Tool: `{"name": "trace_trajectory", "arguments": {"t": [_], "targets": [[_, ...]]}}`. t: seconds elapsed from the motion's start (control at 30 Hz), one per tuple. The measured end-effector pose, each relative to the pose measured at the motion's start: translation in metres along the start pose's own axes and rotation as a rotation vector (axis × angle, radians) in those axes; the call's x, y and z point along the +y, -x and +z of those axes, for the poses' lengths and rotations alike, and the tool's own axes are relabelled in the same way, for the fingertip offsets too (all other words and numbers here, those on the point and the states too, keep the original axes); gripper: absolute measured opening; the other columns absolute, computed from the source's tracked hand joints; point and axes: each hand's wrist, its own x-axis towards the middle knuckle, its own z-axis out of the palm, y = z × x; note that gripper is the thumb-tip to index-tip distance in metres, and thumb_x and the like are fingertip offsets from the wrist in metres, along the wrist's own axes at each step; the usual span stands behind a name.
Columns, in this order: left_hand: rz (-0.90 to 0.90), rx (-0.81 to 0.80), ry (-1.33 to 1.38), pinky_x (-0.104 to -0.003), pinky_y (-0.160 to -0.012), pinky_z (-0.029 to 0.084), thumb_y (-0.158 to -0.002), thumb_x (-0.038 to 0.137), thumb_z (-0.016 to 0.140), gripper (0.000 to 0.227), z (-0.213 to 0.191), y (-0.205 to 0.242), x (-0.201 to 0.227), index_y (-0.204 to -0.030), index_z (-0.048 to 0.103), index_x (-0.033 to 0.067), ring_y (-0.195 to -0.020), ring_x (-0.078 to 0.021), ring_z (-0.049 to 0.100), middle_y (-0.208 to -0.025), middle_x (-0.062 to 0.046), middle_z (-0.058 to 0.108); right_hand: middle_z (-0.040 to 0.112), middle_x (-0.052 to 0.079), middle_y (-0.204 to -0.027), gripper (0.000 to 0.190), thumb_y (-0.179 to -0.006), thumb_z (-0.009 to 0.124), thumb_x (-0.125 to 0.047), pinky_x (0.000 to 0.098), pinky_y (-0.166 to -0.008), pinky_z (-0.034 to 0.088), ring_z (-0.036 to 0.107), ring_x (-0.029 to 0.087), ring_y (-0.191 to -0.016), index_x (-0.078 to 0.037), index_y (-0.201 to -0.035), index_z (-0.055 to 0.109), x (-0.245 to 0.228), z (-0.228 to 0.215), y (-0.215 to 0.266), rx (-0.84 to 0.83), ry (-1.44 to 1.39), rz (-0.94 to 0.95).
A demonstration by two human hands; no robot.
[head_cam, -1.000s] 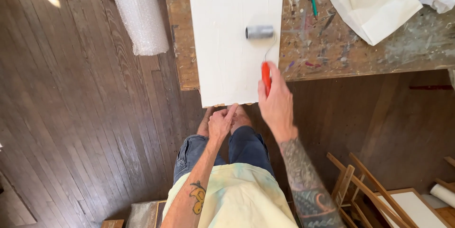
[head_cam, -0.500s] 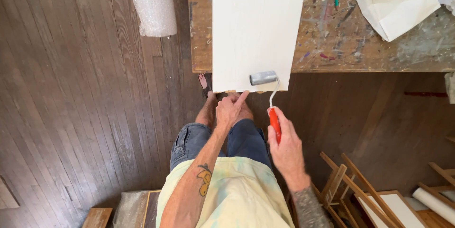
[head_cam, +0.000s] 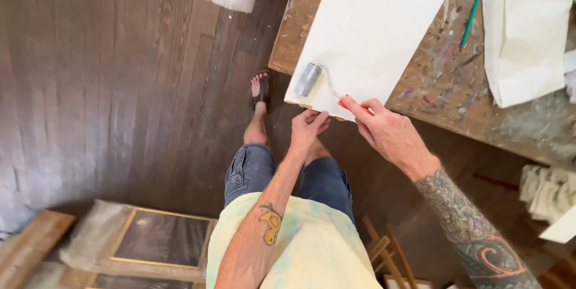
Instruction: Applying wood glue to a board and spreading it evenly with a roller
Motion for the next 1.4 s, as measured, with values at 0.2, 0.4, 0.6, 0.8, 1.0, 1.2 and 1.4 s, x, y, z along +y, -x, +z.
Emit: {"name": "trace_trajectory", "arguments": {"t": [0.2,0.4,0.6,0.8,1.0,1.2,1.4], "targets": [[0.12,0.06,0.114,-0.036,-0.082,0.066,-0.099,0.015,0.072,0.028,0.014,0.003,-0.021,-0.121,0.064,0.0,-0.089,-0.0203,0.076,-0.102,-0.016,0.076,0.058,-0.001,-0.11,0.057,-0.101,0.052,-0.026,0.0419,-0.064,0.064,0.074,0.029,-0.071,-0.041,-0.155,0.042,0.069,0.023,0.075,-0.08,0.059,-0.004],[0.242,0.124,0.094,-0.035,-0.079,0.068,-0.097,0.012,0.071,0.02,0.016,0.001,-0.032,-0.112,0.066,-0.0015,-0.085,-0.0198,0.076,-0.097,-0.015,0.076,0.057,-0.006,-0.11,0.054,-0.102,0.052,-0.028,0.038,-0.064,0.063,0.072,0.026,-0.075,-0.042,-0.154,0.045,0.075,0.005,0.073,0.012,0.023,-0.047],[0.235,0.187,0.153,-0.03,-0.072,0.069,-0.097,0.009,0.069,0.016,-0.014,0.011,-0.029,-0.11,0.066,-0.0004,-0.076,-0.0178,0.076,-0.091,-0.012,0.075,0.056,0.002,-0.101,0.054,-0.105,0.048,-0.019,0.0432,-0.064,0.063,0.071,0.033,-0.067,-0.036,-0.156,0.043,0.015,0.005,0.0,0.098,-0.167,-0.194],[0.255,0.171,0.141,-0.032,-0.074,0.069,-0.097,0.009,0.07,0.017,-0.021,0.007,-0.034,-0.109,0.067,-0.0023,-0.078,-0.0206,0.078,-0.091,-0.016,0.076,0.058,0.0,-0.109,0.057,-0.104,0.05,-0.026,0.0426,-0.065,0.063,0.073,0.031,-0.072,-0.041,-0.157,0.038,0.059,0.034,0.064,-0.059,0.002,-0.13],[0.269,0.148,0.117,-0.03,-0.076,0.068,-0.097,0.013,0.071,0.02,-0.023,0.007,-0.033,-0.112,0.068,-0.0001,-0.082,-0.0192,0.078,-0.093,-0.015,0.077,0.059,-0.001,-0.116,0.057,-0.101,0.053,-0.029,0.0426,-0.067,0.064,0.074,0.031,-0.08,-0.041,-0.156,0.042,0.116,0.056,0.124,-0.106,0.009,-0.071],[0.288,0.151,0.152,-0.03,-0.076,0.068,-0.098,0.013,0.072,0.019,-0.022,0.007,-0.041,-0.112,0.069,0.0009,-0.082,-0.0185,0.078,-0.092,-0.014,0.077,0.059,-0.009,-0.113,0.055,-0.104,0.053,-0.027,0.0308,-0.07,0.063,0.073,0.015,-0.079,-0.042,-0.156,0.043,0.053,0.061,0.046,0.103,0.094,-0.172],[0.281,0.144,0.141,-0.031,-0.077,0.068,-0.098,0.015,0.073,0.02,-0.023,0.008,-0.039,-0.113,0.07,0.0025,-0.082,-0.0185,0.078,-0.092,-0.013,0.078,0.058,-0.002,-0.11,0.055,-0.105,0.054,-0.021,0.0373,-0.07,0.063,0.074,0.026,-0.082,-0.039,-0.156,0.043,0.041,0.05,0.031,0.107,-0.006,-0.205]]}}
